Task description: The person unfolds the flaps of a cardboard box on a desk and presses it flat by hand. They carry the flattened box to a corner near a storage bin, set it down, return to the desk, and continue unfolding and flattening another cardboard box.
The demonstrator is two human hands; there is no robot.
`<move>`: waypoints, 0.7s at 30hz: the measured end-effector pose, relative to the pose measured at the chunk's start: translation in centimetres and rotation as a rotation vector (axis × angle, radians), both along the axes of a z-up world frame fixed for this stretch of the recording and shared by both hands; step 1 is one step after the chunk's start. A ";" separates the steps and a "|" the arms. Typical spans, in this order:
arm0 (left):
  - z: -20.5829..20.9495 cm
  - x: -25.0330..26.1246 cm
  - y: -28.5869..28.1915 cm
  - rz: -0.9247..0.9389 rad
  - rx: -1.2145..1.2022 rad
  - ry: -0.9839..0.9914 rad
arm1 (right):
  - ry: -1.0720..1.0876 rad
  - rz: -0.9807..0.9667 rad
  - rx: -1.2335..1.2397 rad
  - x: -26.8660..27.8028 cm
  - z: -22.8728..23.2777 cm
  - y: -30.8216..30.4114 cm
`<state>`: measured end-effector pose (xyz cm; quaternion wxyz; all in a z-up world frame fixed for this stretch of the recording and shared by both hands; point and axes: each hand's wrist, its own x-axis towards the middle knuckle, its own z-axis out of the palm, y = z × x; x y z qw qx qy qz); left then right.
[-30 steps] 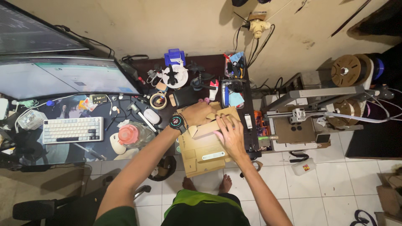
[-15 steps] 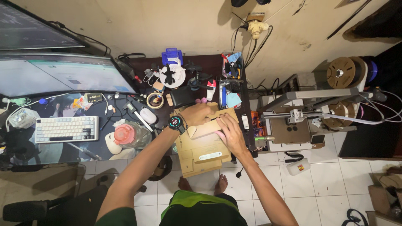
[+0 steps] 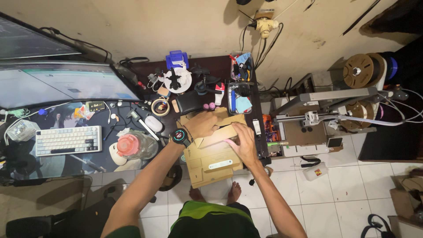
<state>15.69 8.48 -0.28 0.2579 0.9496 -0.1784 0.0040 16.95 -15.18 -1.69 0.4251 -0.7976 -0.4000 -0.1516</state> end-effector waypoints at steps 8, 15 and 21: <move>0.8 -0.2 -0.9 0.045 0.076 0.055 | -0.119 0.059 -0.124 1.0 -1.4 -0.9; -0.1 -0.5 -1.2 0.077 0.215 0.007 | -0.181 0.108 -0.175 1.6 -2.1 -1.0; -2.4 0.0 -1.7 0.107 0.311 -0.066 | -0.213 0.139 -0.242 2.1 -2.1 -0.8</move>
